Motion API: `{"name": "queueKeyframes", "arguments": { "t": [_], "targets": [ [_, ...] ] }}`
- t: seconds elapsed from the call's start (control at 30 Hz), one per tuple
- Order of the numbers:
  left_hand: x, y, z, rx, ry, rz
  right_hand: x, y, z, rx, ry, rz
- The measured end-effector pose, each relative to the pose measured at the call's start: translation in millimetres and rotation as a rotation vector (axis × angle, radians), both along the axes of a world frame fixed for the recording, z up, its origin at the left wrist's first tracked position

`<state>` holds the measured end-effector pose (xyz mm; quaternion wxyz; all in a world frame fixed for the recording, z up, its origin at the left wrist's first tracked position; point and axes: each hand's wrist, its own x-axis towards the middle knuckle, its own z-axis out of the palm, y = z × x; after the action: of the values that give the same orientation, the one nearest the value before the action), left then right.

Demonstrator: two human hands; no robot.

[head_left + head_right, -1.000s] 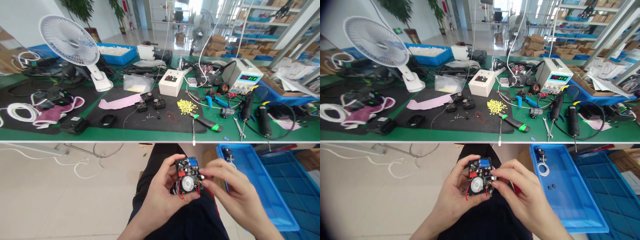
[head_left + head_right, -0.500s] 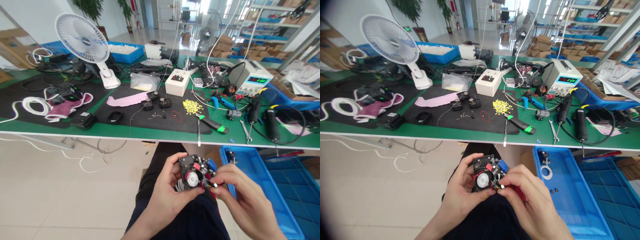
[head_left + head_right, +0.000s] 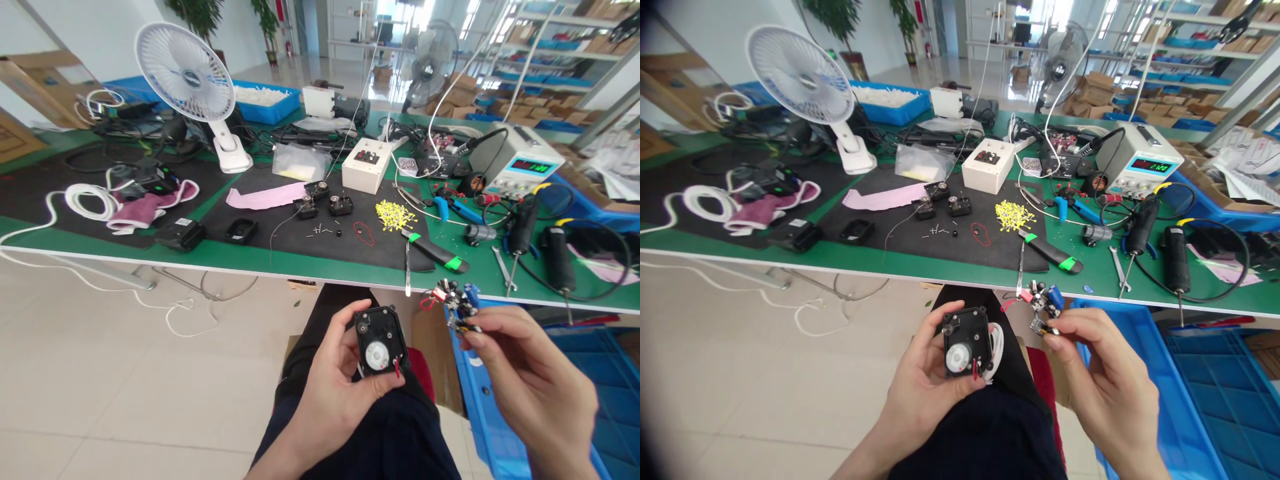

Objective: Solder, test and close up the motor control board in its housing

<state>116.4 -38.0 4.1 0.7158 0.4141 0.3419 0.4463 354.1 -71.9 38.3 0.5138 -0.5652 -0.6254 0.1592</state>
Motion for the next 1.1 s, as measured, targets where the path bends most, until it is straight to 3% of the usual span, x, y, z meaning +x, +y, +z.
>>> {"name": "queueKeyframes", "arguments": {
  "t": [0.2, 0.43, 0.8, 1.1],
  "targets": [
    [-7.6, 1.5, -1.9, 0.015, -0.012, 0.022, -0.7, 34.4, -6.9, -0.028, 0.005, -0.028],
    [-14.6, 7.0, 0.8, -0.06, -0.086, 0.073, -10.7, 90.8, -18.6, -0.004, -0.214, 0.051],
    [-22.9, 11.6, 3.5, -0.16, -0.233, 0.193, -43.8, 184.3, -56.9, 0.008, -0.446, 0.147],
    [-30.8, 11.0, 9.6, -0.31, -0.314, 0.317, -59.0, 206.2, -73.6, -0.036, -0.539, 0.08]
  ]
}}
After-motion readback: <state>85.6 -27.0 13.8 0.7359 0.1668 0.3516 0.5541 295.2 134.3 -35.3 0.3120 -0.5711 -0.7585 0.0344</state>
